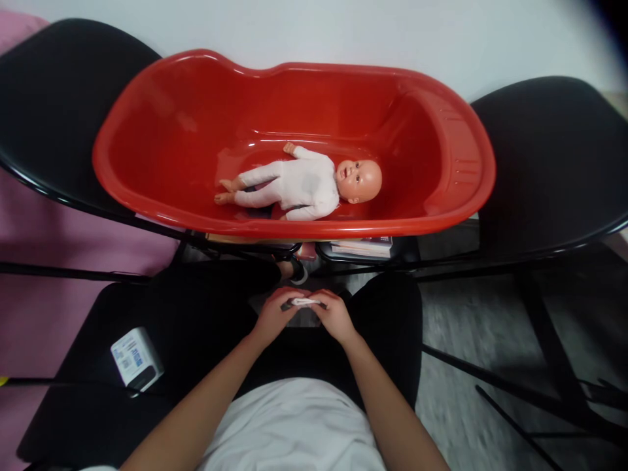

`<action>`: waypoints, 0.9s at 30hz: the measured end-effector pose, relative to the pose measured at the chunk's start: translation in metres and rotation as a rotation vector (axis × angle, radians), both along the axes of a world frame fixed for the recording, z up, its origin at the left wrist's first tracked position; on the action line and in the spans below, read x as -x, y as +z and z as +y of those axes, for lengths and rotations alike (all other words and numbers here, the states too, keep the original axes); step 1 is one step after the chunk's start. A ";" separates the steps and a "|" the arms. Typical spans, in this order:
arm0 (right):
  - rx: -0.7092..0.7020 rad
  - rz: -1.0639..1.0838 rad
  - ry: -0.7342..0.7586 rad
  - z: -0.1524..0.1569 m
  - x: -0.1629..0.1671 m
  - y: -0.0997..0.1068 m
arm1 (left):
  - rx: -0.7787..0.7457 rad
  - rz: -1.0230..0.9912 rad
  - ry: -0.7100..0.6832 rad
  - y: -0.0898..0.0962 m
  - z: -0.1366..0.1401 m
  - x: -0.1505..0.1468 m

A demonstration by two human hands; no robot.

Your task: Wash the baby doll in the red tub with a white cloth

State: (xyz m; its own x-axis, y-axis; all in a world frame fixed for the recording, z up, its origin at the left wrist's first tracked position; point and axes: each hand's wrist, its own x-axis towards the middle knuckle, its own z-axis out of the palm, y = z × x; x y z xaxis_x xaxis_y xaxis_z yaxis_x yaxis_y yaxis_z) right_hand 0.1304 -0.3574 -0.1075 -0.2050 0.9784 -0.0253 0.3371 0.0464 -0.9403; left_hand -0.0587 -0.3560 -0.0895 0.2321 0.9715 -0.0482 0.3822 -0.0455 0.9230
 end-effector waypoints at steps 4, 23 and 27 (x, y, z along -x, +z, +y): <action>-0.015 -0.007 0.003 0.001 0.000 0.003 | -0.215 0.086 -0.070 -0.002 -0.004 0.000; 0.121 0.051 -0.188 0.003 -0.002 -0.001 | 0.021 0.145 0.231 0.003 -0.001 0.002; 0.184 0.030 -0.256 0.004 -0.003 -0.004 | 0.172 0.051 0.275 -0.002 0.002 0.003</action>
State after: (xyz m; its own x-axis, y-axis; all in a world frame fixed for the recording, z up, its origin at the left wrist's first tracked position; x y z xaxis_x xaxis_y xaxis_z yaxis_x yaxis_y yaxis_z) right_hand 0.1338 -0.3536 -0.1116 0.0441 0.9779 -0.2046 0.2875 -0.2085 -0.9348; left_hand -0.0619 -0.3542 -0.0919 -0.0446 0.9740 -0.2222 0.4043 0.2209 0.8875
